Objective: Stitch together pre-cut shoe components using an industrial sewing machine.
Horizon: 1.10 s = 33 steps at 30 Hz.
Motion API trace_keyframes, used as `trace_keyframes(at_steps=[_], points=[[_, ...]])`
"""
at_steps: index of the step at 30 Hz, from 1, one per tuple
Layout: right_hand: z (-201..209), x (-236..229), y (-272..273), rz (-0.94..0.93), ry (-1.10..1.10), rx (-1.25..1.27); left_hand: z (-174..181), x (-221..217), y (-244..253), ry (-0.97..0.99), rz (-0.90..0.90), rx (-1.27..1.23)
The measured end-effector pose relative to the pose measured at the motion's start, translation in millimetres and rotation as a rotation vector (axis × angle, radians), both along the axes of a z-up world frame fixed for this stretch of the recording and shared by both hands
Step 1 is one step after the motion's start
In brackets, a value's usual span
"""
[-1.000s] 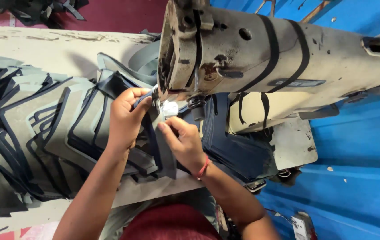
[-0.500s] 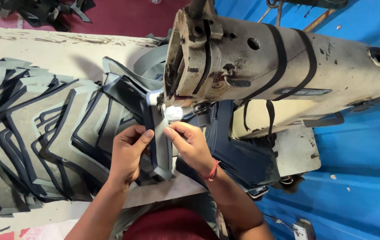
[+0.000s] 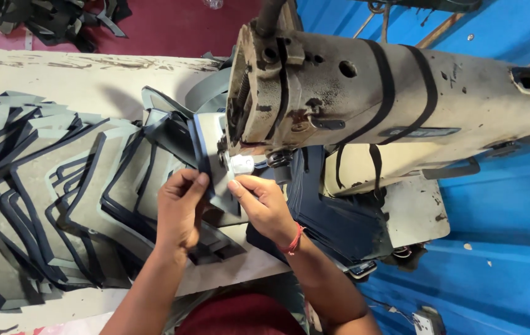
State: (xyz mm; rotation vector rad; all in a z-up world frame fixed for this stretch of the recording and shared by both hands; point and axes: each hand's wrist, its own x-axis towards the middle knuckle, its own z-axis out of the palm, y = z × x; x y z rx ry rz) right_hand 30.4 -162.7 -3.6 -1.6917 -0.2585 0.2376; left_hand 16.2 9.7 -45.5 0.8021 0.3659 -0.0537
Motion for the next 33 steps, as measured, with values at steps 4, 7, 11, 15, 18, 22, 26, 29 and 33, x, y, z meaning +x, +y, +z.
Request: trace_keyframes(at_steps=[4,7,11,15,18,22,26,29,33], points=[[5.1,-2.7,3.8,0.043,0.024,0.089,1.6,14.3,-1.8,0.004,0.035,0.044],[0.1,-6.0,5.8,0.079,0.037,0.194,2.6,26.4,-2.8,-0.052,0.046,0.017],[-5.4,-25.2,9.7,0.052,0.087,0.189,2.0,39.6,0.5,-0.106,0.139,0.086],[-2.3,-75.6,16.8,0.247,-0.028,-0.138,7.6,43.1,12.8,-0.199,0.024,0.181],[-24.4,-119.3,0.1,0.463,-0.235,-0.193,15.4,12.3,19.6,-0.091,-0.141,0.258],[-18.8,-108.0,-29.6,0.328,-0.389,-0.406,-42.4,-35.6,13.8,-0.095,-0.174,0.424],[9.3,-68.9,-36.9,-0.018,-0.635,-0.663,-71.2,-58.5,-6.8,-0.031,-0.36,0.472],[3.7,-60.3,-43.8,0.036,-0.603,-0.711,-69.2,-61.4,-18.1,-0.048,-0.407,0.377],[-39.4,-58.7,-63.8,-0.057,-0.244,-0.411,-55.7,-66.7,-21.1,-0.096,-0.445,0.359]])
